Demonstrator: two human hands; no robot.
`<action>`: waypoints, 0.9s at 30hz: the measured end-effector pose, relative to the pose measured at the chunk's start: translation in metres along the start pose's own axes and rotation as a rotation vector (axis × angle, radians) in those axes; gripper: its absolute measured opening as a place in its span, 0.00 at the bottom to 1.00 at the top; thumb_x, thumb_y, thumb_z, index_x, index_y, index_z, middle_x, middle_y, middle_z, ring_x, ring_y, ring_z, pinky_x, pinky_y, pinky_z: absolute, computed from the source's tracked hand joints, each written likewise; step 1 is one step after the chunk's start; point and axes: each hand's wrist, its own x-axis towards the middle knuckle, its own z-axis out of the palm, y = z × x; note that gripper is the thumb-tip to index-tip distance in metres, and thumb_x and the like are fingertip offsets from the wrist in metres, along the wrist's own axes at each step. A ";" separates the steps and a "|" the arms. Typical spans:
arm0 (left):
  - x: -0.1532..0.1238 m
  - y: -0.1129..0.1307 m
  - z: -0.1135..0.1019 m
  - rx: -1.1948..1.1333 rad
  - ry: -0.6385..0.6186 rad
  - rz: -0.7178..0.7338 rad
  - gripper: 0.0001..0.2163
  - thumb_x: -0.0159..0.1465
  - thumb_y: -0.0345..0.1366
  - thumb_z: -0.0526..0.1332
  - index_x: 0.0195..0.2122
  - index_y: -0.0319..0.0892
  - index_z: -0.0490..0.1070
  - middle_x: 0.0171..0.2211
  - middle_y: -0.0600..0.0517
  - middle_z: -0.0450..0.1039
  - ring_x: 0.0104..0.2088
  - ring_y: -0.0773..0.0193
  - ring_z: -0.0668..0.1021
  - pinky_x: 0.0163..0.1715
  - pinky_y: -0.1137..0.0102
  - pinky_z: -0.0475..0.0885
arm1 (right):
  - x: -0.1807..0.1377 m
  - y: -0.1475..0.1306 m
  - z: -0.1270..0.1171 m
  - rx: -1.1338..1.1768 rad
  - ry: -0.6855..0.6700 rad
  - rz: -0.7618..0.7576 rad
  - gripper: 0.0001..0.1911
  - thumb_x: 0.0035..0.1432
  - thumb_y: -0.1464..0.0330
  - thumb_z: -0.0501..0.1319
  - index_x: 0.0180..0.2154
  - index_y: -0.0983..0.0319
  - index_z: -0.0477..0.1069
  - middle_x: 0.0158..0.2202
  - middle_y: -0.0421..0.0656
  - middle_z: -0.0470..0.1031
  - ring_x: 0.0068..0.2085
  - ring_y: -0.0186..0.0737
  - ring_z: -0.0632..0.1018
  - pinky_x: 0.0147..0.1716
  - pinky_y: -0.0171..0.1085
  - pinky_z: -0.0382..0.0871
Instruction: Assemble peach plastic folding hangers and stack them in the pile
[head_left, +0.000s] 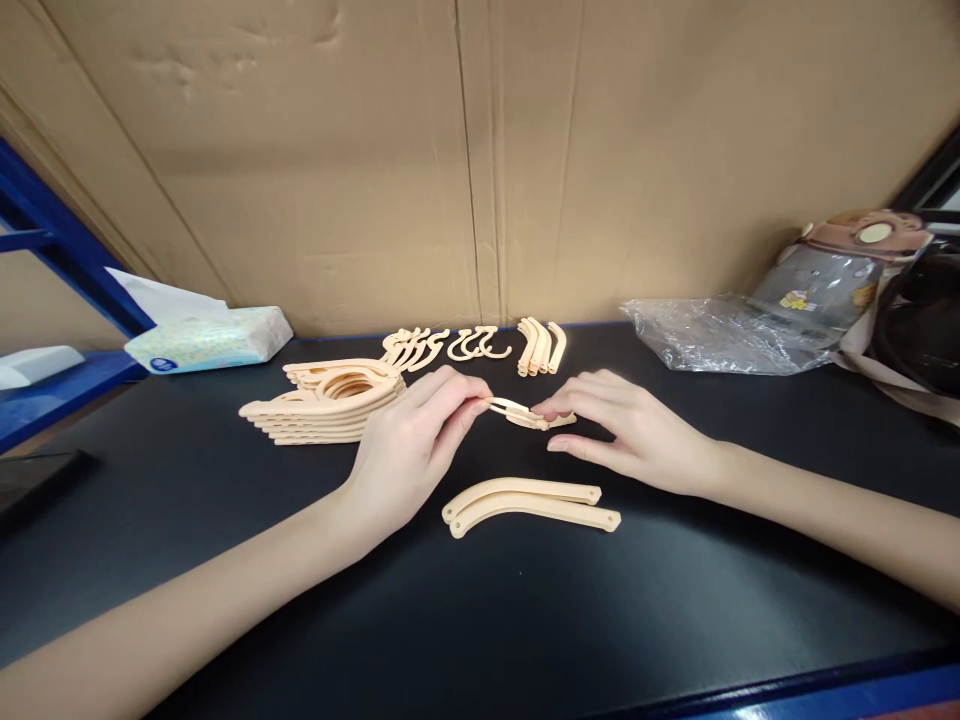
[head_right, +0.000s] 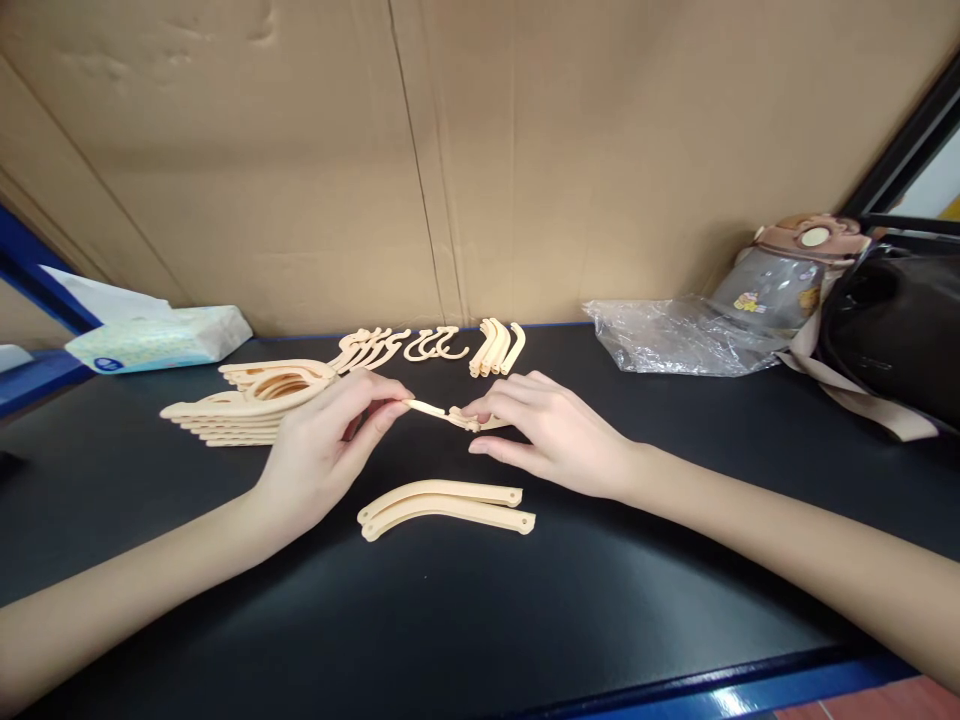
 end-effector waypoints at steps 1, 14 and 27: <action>-0.001 0.000 0.001 -0.003 -0.004 -0.004 0.05 0.70 0.31 0.53 0.40 0.43 0.67 0.34 0.55 0.71 0.34 0.69 0.75 0.34 0.74 0.69 | 0.000 -0.002 0.002 0.023 0.007 0.012 0.12 0.65 0.64 0.58 0.49 0.60 0.69 0.41 0.43 0.78 0.42 0.39 0.76 0.44 0.39 0.64; -0.003 -0.006 0.011 -0.199 -0.154 -0.129 0.06 0.69 0.38 0.55 0.44 0.44 0.67 0.35 0.56 0.75 0.31 0.69 0.77 0.29 0.75 0.69 | -0.004 0.000 0.007 -0.163 0.179 -0.143 0.11 0.68 0.71 0.54 0.46 0.63 0.73 0.33 0.43 0.79 0.32 0.36 0.75 0.33 0.37 0.66; 0.007 0.000 0.007 -0.491 -0.238 -0.258 0.08 0.65 0.39 0.61 0.40 0.43 0.76 0.34 0.55 0.77 0.28 0.71 0.75 0.23 0.78 0.68 | -0.003 -0.007 0.003 -0.696 0.185 -0.439 0.09 0.63 0.78 0.57 0.43 0.70 0.74 0.26 0.39 0.76 0.30 0.35 0.73 0.30 0.38 0.66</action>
